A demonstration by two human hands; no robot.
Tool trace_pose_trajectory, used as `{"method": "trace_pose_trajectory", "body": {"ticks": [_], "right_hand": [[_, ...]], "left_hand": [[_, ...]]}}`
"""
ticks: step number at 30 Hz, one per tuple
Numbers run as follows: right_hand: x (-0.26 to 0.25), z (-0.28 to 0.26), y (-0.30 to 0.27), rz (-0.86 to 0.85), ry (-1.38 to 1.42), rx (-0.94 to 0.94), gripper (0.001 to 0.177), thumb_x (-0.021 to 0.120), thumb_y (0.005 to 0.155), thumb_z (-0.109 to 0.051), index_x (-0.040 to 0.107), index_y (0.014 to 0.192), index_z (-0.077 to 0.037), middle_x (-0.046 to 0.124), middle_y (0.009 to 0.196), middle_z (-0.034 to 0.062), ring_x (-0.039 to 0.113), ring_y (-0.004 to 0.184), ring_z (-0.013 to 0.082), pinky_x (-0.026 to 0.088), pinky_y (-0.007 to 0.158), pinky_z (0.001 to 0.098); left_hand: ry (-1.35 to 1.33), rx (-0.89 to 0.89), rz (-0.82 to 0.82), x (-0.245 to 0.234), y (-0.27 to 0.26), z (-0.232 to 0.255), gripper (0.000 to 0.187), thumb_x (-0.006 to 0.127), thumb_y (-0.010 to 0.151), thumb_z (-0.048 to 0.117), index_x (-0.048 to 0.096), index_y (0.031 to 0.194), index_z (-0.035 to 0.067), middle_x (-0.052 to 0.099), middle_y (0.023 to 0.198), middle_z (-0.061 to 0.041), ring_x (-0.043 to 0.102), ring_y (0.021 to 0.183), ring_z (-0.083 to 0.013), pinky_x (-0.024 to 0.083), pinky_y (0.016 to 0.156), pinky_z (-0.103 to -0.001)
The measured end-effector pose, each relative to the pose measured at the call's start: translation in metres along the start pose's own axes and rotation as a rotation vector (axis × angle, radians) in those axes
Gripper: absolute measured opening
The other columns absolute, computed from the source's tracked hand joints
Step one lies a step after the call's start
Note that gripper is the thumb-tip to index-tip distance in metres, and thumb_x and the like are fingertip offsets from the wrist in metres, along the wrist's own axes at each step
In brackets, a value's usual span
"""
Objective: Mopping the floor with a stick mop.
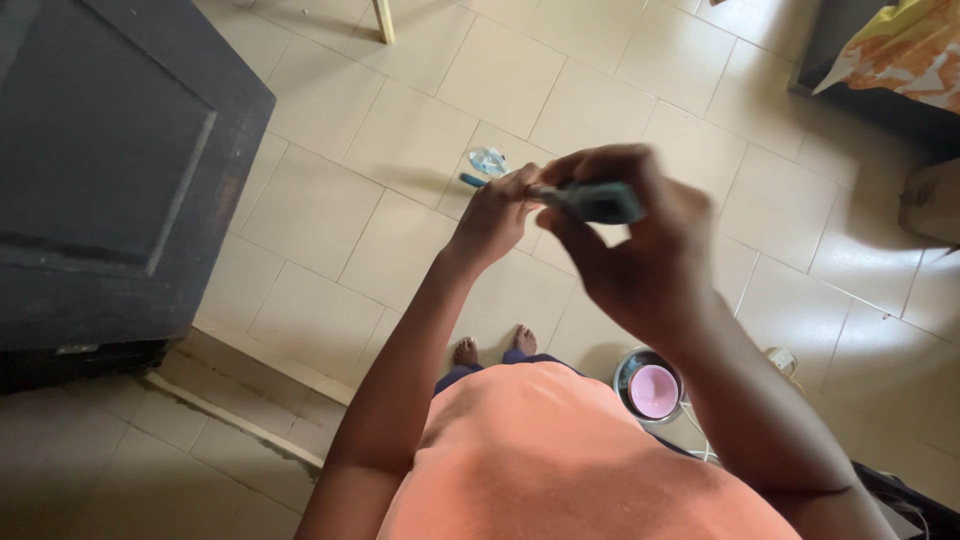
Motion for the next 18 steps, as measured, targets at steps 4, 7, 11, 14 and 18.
{"method": "trace_pose_trajectory", "body": {"ticks": [4, 7, 11, 14, 18], "right_hand": [[-0.035, -0.007, 0.002, 0.042, 0.103, -0.01, 0.038, 0.084, 0.101, 0.002, 0.05, 0.117, -0.001, 0.074, 0.112, 0.0105, 0.079, 0.102, 0.0194, 0.064, 0.088, 0.0283], [-0.056, 0.008, 0.002, 0.101, 0.235, 0.165, 0.046, 0.078, 0.096, 0.01, 0.047, 0.128, 0.002, 0.068, 0.118, 0.0157, 0.072, 0.109, 0.0257, 0.066, 0.094, 0.034], [-0.069, 0.032, 0.004, 0.148, 0.327, 0.067, 0.047, 0.074, 0.112, 0.011, 0.037, 0.138, -0.001, 0.059, 0.119, 0.0086, 0.074, 0.11, 0.0195, 0.07, 0.086, 0.027], [-0.064, 0.049, 0.008, 0.139, 0.318, 0.098, 0.043, 0.074, 0.114, 0.008, 0.038, 0.136, -0.001, 0.059, 0.114, 0.0087, 0.074, 0.105, 0.0183, 0.069, 0.08, 0.0258], [-0.054, 0.057, 0.01, 0.087, 0.257, 0.135, 0.04, 0.077, 0.111, 0.004, 0.04, 0.127, 0.001, 0.068, 0.108, 0.0108, 0.076, 0.103, 0.0174, 0.066, 0.077, 0.0266]], "left_hand": [[0.035, 0.024, -0.072, -0.005, 0.011, 0.038, 0.015, 0.057, 0.093, -0.001, 0.051, 0.106, 0.007, 0.071, 0.09, -0.016, 0.071, 0.091, -0.0389, 0.052, 0.071, -0.048], [0.071, -0.077, -0.237, -0.003, 0.017, 0.059, 0.014, 0.061, 0.096, 0.006, 0.051, 0.106, 0.007, 0.069, 0.084, -0.016, 0.07, 0.087, -0.0395, 0.05, 0.069, -0.05], [0.015, -0.165, -0.348, 0.003, 0.017, 0.067, 0.017, 0.058, 0.094, 0.004, 0.052, 0.108, 0.01, 0.07, 0.083, -0.012, 0.07, 0.083, -0.0362, 0.051, 0.069, -0.048], [-0.008, -0.2, -0.375, 0.014, 0.013, 0.052, 0.016, 0.059, 0.093, 0.006, 0.053, 0.108, 0.01, 0.071, 0.084, -0.011, 0.071, 0.083, -0.0346, 0.052, 0.069, -0.047], [0.008, -0.2, -0.312, 0.035, 0.011, 0.03, 0.021, 0.058, 0.092, 0.004, 0.054, 0.111, 0.011, 0.072, 0.087, -0.012, 0.072, 0.085, -0.0353, 0.054, 0.069, -0.046]]}}
Point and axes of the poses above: each hand's wrist, its own y-axis towards the middle knuckle, its own x-axis out of the palm, z = x × y, the point moved 5 cm from there along y, towards the middle knuckle
